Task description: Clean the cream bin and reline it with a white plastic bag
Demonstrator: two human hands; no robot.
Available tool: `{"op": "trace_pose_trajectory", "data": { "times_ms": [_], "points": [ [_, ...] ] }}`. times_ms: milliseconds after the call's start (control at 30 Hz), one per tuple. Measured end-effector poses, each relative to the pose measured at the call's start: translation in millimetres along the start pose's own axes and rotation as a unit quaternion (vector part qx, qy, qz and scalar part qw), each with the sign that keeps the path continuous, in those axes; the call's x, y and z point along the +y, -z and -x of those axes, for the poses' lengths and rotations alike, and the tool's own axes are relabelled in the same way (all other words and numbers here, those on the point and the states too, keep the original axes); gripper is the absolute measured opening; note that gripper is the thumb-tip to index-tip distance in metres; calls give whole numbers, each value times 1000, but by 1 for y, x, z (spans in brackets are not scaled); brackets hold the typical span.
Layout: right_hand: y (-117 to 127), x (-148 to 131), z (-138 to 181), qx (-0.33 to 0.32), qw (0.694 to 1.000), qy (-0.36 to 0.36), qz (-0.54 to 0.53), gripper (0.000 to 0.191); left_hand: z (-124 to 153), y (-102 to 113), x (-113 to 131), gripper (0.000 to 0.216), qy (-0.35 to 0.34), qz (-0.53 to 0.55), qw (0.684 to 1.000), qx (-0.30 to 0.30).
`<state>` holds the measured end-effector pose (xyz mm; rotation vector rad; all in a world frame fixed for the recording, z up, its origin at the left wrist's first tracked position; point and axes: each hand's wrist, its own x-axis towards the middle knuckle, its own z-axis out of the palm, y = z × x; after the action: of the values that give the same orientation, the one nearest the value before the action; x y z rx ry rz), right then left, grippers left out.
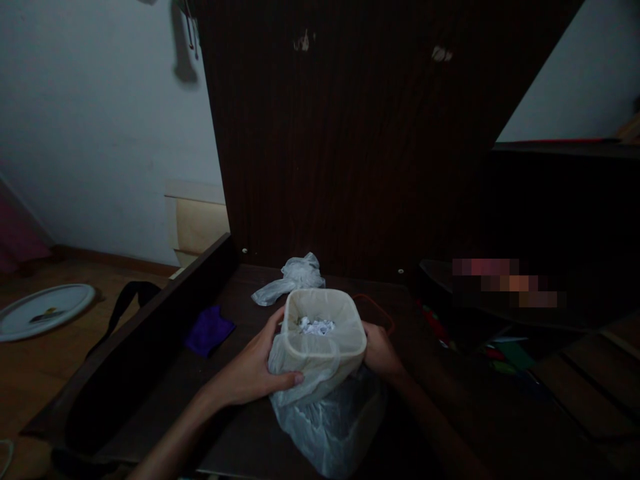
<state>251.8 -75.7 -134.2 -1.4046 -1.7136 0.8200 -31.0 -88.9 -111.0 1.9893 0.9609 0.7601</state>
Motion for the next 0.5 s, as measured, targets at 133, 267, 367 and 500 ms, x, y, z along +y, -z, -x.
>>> {"op": "trace_pose_trajectory", "data": {
  "times_ms": [133, 267, 367, 500],
  "points": [
    [12, -5, 0, -37, 997, 18, 69, 28, 2, 6, -2, 122, -7, -9, 1000, 4],
    [36, 1, -4, 28, 986, 17, 161, 30, 4, 17, 2, 111, -37, -28, 996, 72],
    [55, 17, -10, 95, 973, 1, 210, 28, 4, 24, 24, 68, -103, -53, 980, 164],
    [69, 44, -16, 116, 948, -20, 297, 27, -4, 25, 69, 34, -177, -113, 974, 85]
  ]
}}
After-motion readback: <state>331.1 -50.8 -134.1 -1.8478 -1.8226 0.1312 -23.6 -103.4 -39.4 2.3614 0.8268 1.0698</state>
